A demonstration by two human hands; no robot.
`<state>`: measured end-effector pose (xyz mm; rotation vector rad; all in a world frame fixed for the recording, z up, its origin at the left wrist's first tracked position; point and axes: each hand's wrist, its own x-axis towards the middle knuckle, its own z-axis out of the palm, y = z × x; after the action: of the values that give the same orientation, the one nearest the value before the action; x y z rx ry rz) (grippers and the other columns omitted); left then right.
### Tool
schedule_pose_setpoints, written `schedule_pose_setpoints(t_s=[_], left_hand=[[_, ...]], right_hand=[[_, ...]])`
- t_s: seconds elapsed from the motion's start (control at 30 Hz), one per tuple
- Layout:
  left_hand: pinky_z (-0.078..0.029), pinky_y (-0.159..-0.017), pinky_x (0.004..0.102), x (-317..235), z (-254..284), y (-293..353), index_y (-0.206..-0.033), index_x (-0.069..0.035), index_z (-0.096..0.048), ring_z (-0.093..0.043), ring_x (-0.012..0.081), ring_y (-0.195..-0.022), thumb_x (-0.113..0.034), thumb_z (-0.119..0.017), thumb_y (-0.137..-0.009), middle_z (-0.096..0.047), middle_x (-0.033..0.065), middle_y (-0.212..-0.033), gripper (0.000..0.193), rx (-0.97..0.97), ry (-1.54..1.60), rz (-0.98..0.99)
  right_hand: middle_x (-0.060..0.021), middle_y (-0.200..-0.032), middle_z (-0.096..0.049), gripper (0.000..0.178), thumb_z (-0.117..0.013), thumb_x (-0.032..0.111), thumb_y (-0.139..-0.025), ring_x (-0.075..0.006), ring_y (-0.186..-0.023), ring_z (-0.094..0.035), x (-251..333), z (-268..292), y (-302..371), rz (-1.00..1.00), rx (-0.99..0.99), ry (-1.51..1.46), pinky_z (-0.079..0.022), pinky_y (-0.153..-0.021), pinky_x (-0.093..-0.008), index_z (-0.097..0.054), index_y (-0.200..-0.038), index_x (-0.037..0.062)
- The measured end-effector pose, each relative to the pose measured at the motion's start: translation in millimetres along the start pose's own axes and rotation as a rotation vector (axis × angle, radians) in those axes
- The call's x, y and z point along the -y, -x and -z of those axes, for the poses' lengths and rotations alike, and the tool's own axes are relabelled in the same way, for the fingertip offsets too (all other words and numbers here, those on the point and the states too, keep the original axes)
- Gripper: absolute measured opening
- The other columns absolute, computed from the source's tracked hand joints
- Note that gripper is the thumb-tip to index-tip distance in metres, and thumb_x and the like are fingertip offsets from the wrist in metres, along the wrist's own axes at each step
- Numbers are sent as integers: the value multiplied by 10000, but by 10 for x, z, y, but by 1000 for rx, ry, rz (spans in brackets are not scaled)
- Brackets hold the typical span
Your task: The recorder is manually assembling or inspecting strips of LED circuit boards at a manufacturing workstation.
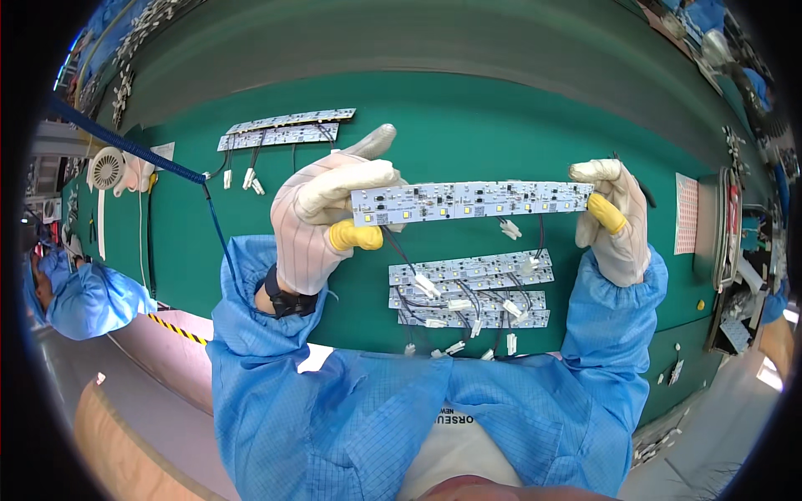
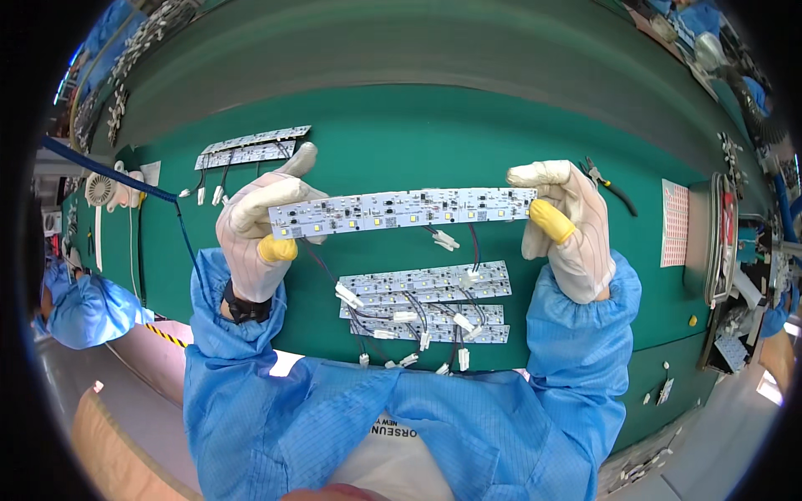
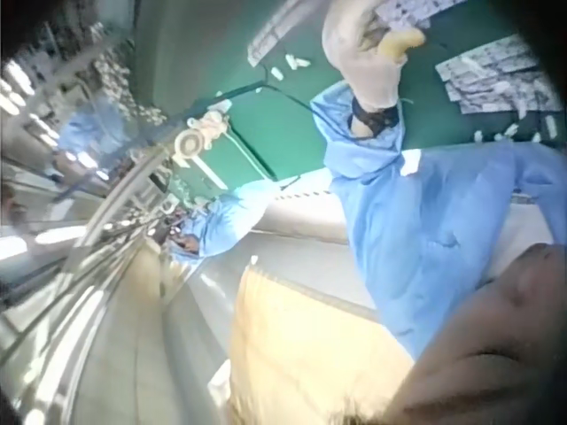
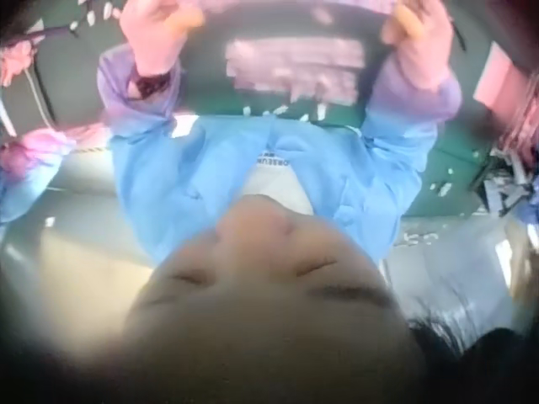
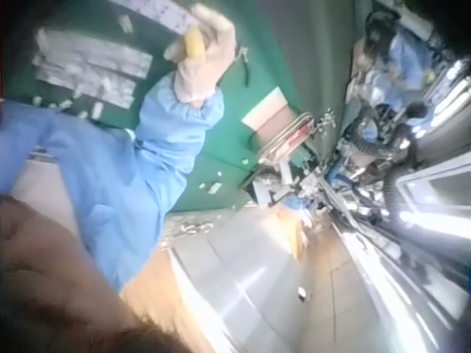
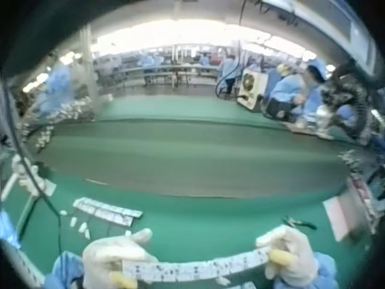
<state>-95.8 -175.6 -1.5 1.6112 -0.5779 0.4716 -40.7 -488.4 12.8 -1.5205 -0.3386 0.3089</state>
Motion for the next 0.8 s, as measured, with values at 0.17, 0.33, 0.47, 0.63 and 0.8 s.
schedule_pose_setpoints(t_s=[0.17,0.33,0.47,0.63,0.8], left_hand=[[-512,-767,281,-44,36,39,-1118,46,-584,-644,209,-861,-290,-666,-805,-614,200,-1109,467,-99,-10,399],[-498,-844,311,-46,3,23,-1124,62,-570,-642,175,-805,-325,-654,-816,-641,185,-1030,502,-139,1,442],[-377,-1031,387,-32,28,53,-1118,52,-569,-636,155,-775,-381,-658,-790,-639,124,-833,550,-56,31,273],[-485,-865,309,-39,-36,67,-1112,48,-577,-634,159,-778,-378,-667,-781,-637,131,-913,547,-130,51,303],[-490,-741,242,-21,-48,-2,-1151,73,-547,-618,139,-809,-316,-618,-861,-595,166,-1159,490,-155,-54,423]], right_hand=[[-81,-819,-600,598,-727,409,-738,-48,-437,-465,77,-81,50,19,-28,-48,-334,-397,-153,-510,-1076,-34],[-108,-853,-612,570,-723,381,-737,-57,-469,-486,116,-67,88,-31,-25,-26,-342,-403,-167,-533,-1078,-34],[-72,-828,-601,646,-747,441,-715,-39,-451,-480,88,-8,30,-70,-30,-42,-359,-394,-148,-497,-1072,-36],[-69,-860,-606,696,-749,482,-700,-40,-469,-493,92,30,71,-31,-17,-30,-365,-402,-140,-493,-1081,-41],[-117,-919,-621,825,-782,520,-633,-67,-485,-534,223,-141,127,-101,-24,-92,-387,-406,-141,-486,-1105,-88]])
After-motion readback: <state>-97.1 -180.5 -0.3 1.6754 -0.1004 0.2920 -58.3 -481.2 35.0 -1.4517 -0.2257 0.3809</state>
